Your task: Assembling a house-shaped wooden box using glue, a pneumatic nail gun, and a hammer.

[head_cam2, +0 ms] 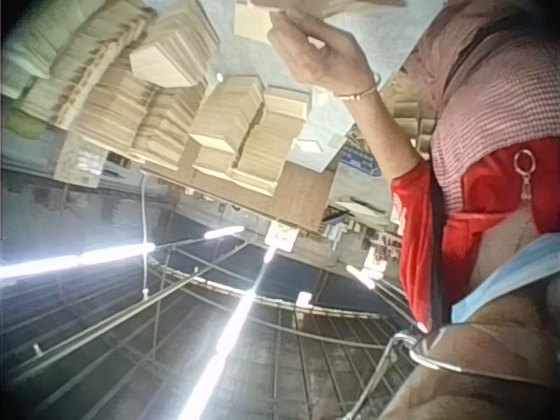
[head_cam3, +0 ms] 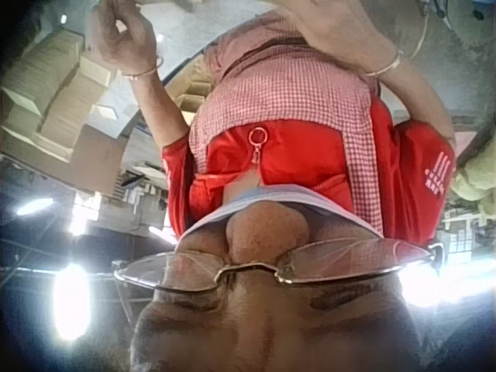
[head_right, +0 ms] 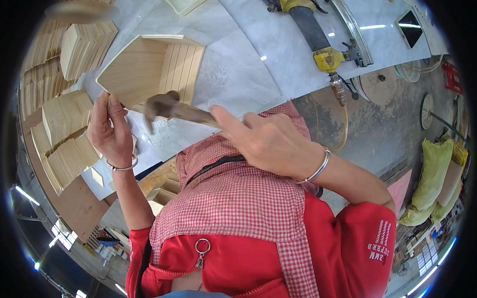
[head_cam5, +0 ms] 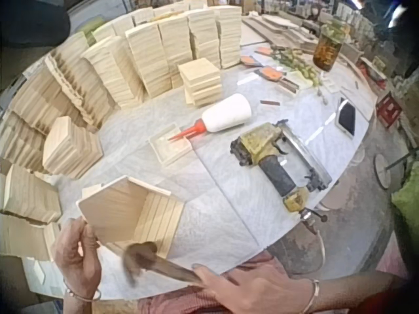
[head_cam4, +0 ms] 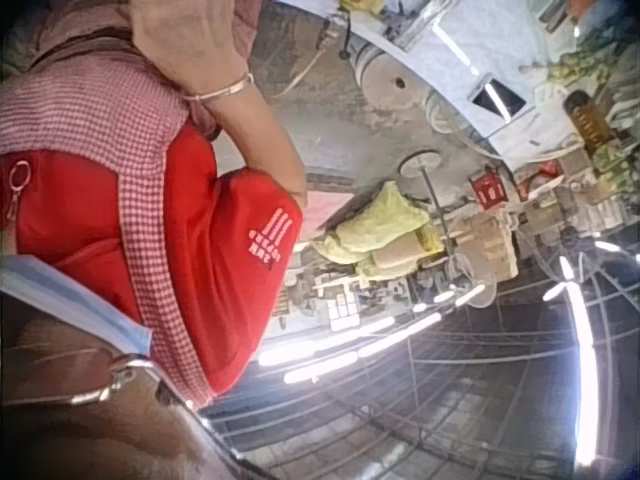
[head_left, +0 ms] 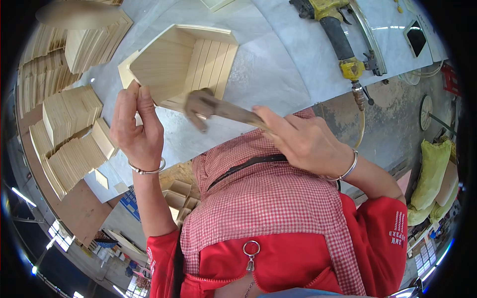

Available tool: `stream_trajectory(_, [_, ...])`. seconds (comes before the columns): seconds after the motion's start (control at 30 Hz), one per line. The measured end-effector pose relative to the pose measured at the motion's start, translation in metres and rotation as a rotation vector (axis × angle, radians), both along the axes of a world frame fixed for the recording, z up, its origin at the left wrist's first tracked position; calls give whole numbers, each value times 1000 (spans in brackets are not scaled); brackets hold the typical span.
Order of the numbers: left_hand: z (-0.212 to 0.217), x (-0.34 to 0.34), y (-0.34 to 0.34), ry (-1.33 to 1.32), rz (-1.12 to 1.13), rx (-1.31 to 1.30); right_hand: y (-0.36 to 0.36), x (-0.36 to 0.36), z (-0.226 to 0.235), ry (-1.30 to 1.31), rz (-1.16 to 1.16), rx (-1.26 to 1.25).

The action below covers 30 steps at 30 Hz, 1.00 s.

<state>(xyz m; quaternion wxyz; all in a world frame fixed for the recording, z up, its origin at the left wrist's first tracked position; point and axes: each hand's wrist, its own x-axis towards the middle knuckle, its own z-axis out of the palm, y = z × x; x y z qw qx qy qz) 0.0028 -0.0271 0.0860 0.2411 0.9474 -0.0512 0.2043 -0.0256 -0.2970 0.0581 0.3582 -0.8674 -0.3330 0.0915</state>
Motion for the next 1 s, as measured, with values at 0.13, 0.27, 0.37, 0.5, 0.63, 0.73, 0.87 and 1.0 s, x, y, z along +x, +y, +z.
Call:
stream_trajectory(0.13, [0,3,-4,-31,-41,-2,-13,-3,-19,-73,-3,-67])
stream_trajectory(0.27, [1,1,-2,-12,-32,9,-11,21,-11,-40,-70,-127])
stream_trajectory(0.37, [-1,2,-3,-8,-42,-5,-16,31,-15,-73,-151,-127])
stream_trajectory(0.5, [-2,-1,1,5,-14,-9,-13,28,3,-33,-136,-86])
stream_trajectory(0.63, [0,1,-1,-10,-16,4,-22,26,-18,16,-222,-84])
stream_trajectory(0.73, [-7,-1,1,38,18,-28,-29,32,1,81,-195,-55])
stream_trajectory(0.87, [-3,-50,-2,-161,-27,192,-65,36,34,-282,-466,-3])
stream_trajectory(1.0, [-9,-39,-28,-41,-299,316,-130,77,29,-336,-776,-200])
